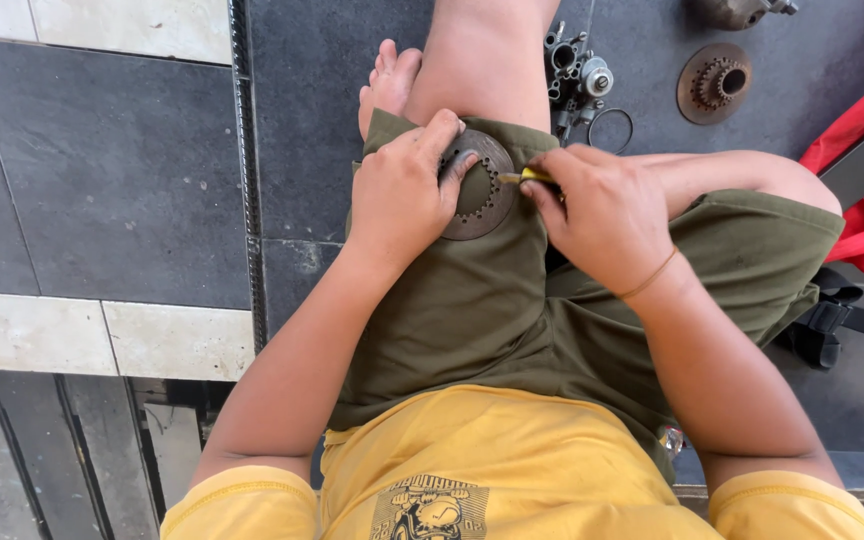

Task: The person sits on a tiled floor and uses a yellow-handled tool to scrape and clean a circular metal disc resting on their lap. Other mechanical components, including a carburetor and gears, are visible on the floor nearby.

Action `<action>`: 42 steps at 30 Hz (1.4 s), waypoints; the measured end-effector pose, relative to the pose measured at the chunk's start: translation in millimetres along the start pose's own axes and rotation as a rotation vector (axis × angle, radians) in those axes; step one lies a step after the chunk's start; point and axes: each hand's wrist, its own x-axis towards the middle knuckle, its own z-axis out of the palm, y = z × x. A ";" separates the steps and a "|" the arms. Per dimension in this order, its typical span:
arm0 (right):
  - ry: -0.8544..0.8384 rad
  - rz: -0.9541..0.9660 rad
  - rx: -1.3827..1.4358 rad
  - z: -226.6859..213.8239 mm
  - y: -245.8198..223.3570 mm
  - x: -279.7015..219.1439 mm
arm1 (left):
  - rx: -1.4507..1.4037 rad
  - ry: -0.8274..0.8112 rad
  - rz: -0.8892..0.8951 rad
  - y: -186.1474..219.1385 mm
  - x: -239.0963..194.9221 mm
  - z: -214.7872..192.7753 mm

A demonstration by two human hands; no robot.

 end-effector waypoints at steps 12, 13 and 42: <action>-0.008 0.066 0.042 13.2 -1.4 -8.3 | -0.016 -0.007 0.015 4.7 0.2 -7.5; -0.009 0.069 0.043 13.1 -1.5 -10.6 | -0.017 -0.010 0.014 5.7 -0.7 -6.9; 0.139 0.053 0.361 9.7 -8.5 -2.3 | 0.016 0.078 -0.087 26.6 -0.4 1.9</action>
